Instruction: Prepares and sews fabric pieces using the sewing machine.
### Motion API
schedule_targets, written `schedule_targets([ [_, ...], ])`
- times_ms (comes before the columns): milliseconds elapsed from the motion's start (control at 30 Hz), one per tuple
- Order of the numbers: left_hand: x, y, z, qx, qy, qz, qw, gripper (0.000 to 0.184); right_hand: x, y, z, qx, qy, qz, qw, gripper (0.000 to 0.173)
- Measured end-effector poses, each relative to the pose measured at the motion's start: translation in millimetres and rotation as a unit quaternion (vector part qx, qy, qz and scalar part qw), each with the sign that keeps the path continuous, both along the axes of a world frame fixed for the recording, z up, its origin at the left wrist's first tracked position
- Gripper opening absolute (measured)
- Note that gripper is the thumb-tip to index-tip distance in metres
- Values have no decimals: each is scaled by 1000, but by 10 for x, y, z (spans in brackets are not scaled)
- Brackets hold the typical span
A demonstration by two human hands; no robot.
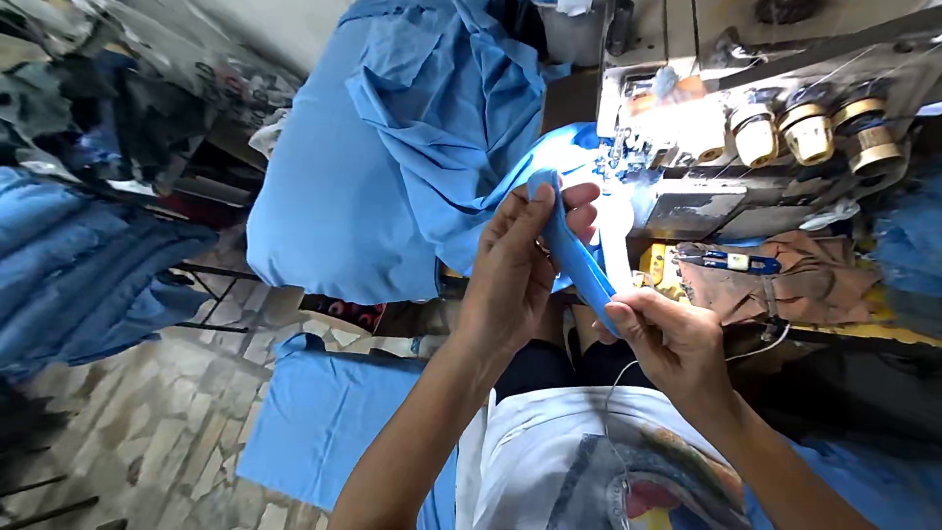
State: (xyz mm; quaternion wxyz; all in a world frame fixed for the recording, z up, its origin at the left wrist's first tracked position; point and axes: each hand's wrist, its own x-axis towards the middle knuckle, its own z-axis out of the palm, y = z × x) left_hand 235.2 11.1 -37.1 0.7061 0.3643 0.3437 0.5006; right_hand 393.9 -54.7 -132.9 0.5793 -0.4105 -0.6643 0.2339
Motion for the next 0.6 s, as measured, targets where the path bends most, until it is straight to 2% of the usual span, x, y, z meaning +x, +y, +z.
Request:
schedule_targets([
  [133,18,-115,-14,-5,41,17,999,25,-100,-66,37,-35,0,-26,999,26],
  [200,60,-177,-50,-10,63,22,998,29,-96,-146,77,-45,-41,-52,997,33],
  [300,67,-243,-105,-21,54,-10,998,21,-67,-373,342,-32,-88,-46,995,34],
  [367,0,-259,-215,41,101,-61,992,24,-3,-464,497,-43,-80,-29,995,28],
  [400,-47,-221,-312,124,172,-67,975,29,41,-488,551,-61,-77,-25,995,26],
  [433,-116,-140,-431,247,280,-56,926,35,93,-512,614,-83,-63,-8,995,26],
  [467,-207,-20,-547,381,409,-25,829,38,153,-539,705,-103,-26,26,994,26],
  [500,-316,105,-645,484,513,5,708,39,210,-559,802,-120,23,56,991,26],
  [533,-439,219,-721,545,589,12,596,41,260,-563,870,-137,65,77,985,26],
  [567,-561,313,-770,576,638,14,510,44,292,-533,878,-150,95,94,980,27],
  [600,-677,393,-789,590,667,17,454,49,300,-482,833,-162,122,118,972,27],
])
